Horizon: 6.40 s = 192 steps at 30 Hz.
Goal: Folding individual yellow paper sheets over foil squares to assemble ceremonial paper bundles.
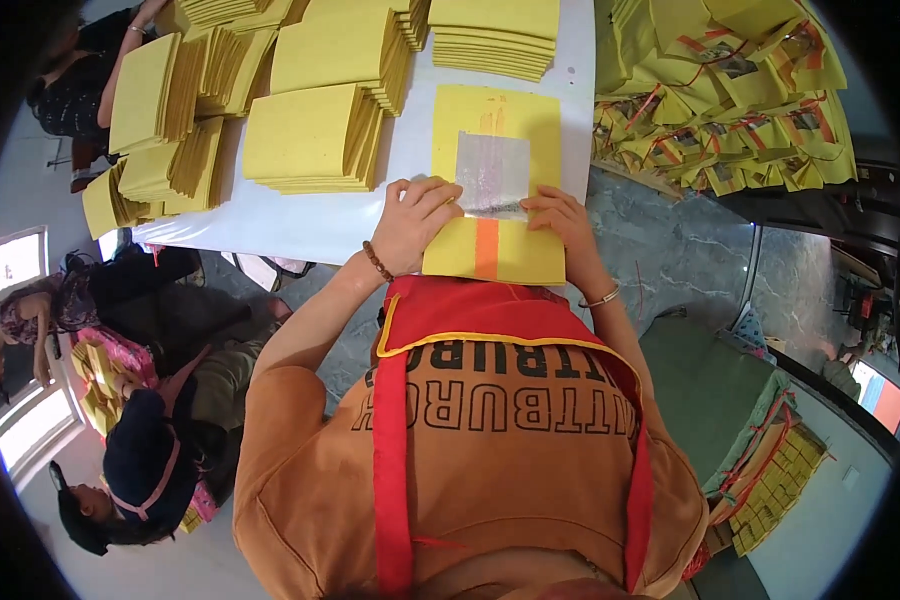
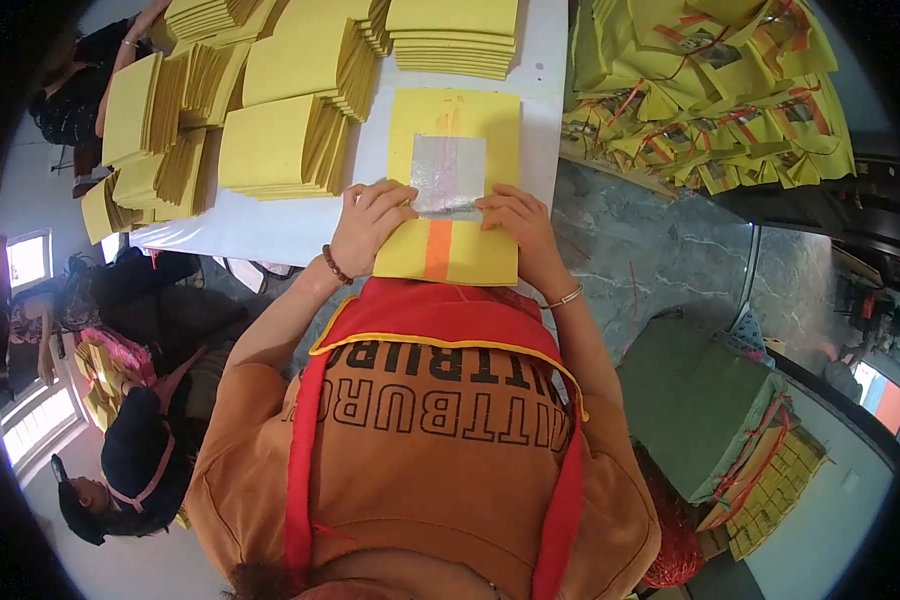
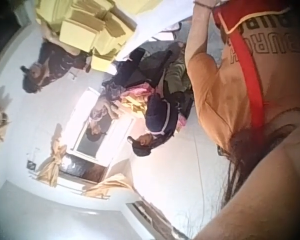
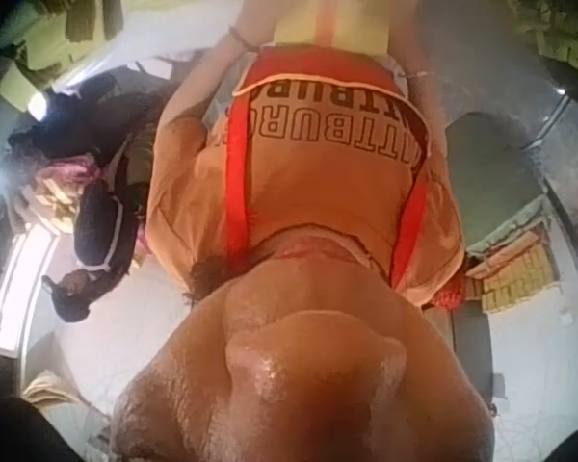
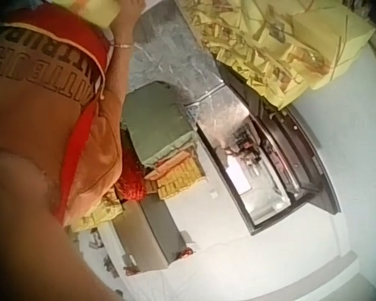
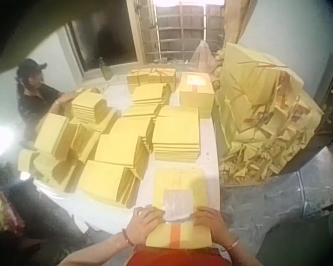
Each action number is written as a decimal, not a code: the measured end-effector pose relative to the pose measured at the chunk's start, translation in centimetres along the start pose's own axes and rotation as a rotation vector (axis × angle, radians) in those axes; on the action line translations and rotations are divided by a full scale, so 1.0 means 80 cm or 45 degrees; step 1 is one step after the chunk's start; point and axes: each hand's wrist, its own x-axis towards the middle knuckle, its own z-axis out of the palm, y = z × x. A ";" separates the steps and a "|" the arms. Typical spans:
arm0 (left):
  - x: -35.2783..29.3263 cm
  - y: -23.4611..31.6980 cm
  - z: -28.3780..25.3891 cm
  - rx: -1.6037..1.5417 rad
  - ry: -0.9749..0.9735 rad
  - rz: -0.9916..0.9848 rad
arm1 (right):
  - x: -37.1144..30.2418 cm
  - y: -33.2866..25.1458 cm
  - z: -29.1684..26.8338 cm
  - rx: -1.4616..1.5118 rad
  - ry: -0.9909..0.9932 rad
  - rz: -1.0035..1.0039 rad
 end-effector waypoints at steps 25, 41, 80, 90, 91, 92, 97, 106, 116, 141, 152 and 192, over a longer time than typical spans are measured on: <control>0.065 -0.043 0.014 -1.426 0.133 -1.122 | 0.051 0.003 0.000 0.561 0.333 0.815; 0.071 -0.019 0.006 -0.792 0.190 -1.098 | 0.065 0.012 0.006 0.313 0.390 0.749; 0.108 -0.003 0.062 0.216 -0.121 -0.272 | 0.082 -0.018 -0.015 -0.689 0.374 0.320; 0.119 -0.010 0.050 0.062 -0.069 -0.321 | 0.093 0.019 0.014 -0.353 0.010 0.076; 0.122 -0.009 0.047 -0.094 -0.037 -0.371 | 0.092 0.022 0.016 -0.346 0.000 0.083; 0.121 -0.009 0.046 -0.247 -0.002 -0.424 | 0.089 0.023 0.017 -0.430 -0.028 0.094; 0.102 -0.026 0.049 -1.074 0.167 -0.590 | 0.089 0.011 0.015 -0.549 -0.109 0.086; 0.093 -0.052 0.029 0.061 -0.201 -0.158 | 0.092 0.010 0.019 -0.644 -0.135 0.067; 0.087 -0.042 0.038 0.202 -0.060 -0.180 | 0.079 0.041 -0.009 -0.628 -0.334 0.126; -0.181 0.019 -0.080 0.608 0.168 -0.466 | 0.135 -0.008 -0.044 0.986 0.275 0.546; -0.218 -0.089 -0.015 0.668 -0.082 -0.508 | 0.229 -0.095 0.172 1.404 -0.212 0.977; -0.225 -0.088 -0.034 0.300 -0.256 -0.525 | 0.270 -0.104 0.227 -0.638 -0.544 -0.867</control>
